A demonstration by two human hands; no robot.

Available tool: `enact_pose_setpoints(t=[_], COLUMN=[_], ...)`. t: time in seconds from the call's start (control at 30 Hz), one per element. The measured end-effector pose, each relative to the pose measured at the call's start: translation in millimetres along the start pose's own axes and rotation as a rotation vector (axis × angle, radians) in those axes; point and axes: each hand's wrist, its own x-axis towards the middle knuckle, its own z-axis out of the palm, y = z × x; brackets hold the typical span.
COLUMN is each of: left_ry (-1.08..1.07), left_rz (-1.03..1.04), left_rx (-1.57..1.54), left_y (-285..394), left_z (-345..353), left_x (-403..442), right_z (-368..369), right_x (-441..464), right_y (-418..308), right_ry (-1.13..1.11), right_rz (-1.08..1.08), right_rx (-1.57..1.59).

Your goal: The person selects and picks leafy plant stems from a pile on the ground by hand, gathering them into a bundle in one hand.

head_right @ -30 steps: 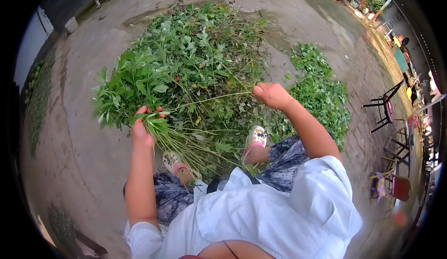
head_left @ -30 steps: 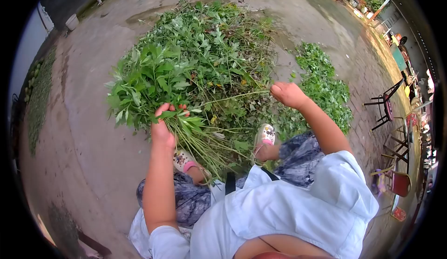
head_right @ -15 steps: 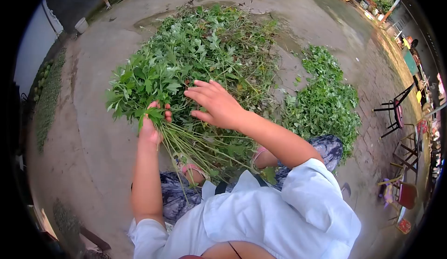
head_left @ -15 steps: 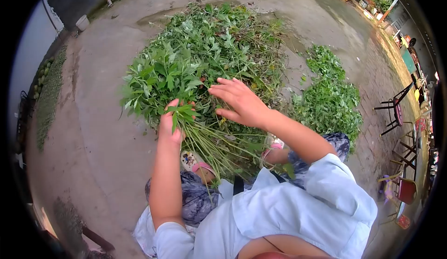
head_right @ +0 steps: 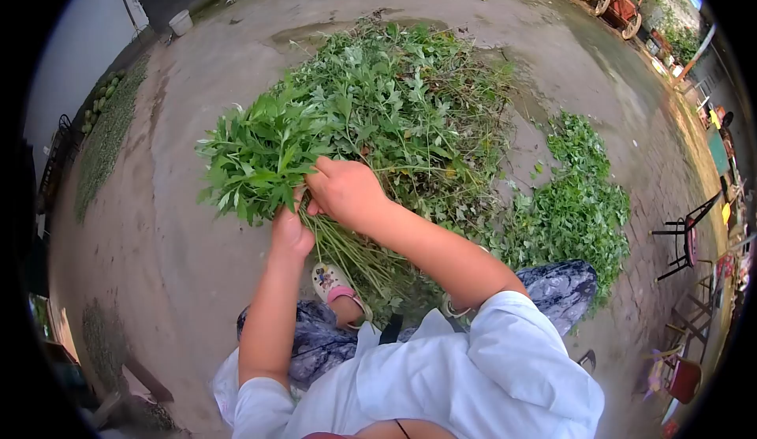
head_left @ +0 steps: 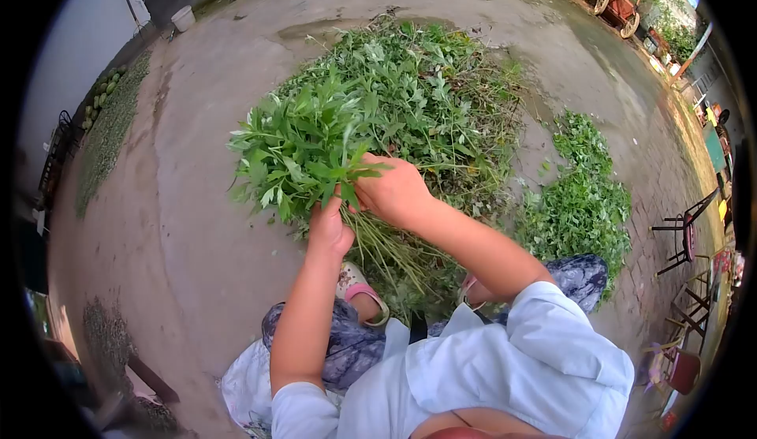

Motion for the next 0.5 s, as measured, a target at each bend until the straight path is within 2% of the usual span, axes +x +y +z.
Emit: enact_pose_setpoints(t=[0.03, 0.07, 0.1, 0.2, 0.3, 0.33, 0.37, 0.4, 0.43, 0.47, 0.5], left_ry=[0.107, -0.105, -0.103, 0.104, -0.048, 0.009, 0.068, 0.049, 0.127, 0.073, 0.020], left_rz=[0.012, -0.149, -0.150, -0.012, 0.023, 0.022, 0.024, 0.004, -0.003, -0.006, -0.012], left_rx=[-0.008, -0.131, -0.134, -0.077, -0.119, -0.140, -0.161, -0.142, -0.100, -0.075, -0.047], left_y=[0, 3, 4, -1, 6, 13, 22, 29, 34, 33, 32], left_z=[1, -15, -12, 6, -9, -13, -17, -23, -18, -23, -29], left_x=[-1, 10, 7, -1, 2, 6, 10, 12, 7, 9, 8], right_z=[4, 6, 7, 6, 1, -13, -24, -41, -66, -95, -106], right_x=[-2, -4, -6, -14, -33, -43, -58, -77, -85, -91, -114], right_y=[-4, -7, -8, -9, 12, 23, 45, 75, 93, 104, 129], right_ry=[-0.054, -0.110, -0.113, -0.083, 0.015, 0.039, 0.148, 0.394, 0.875, 1.317, 1.438], right_rz=[0.037, 0.073, 0.073, 0.133, 0.136, 0.285, 0.482, 0.598, 0.655, 0.656, 0.660], right_rx=[0.004, 0.004, 0.004, 0.059, 0.020, 0.097, 0.223, 0.597, 0.698, 1.000, 1.011])
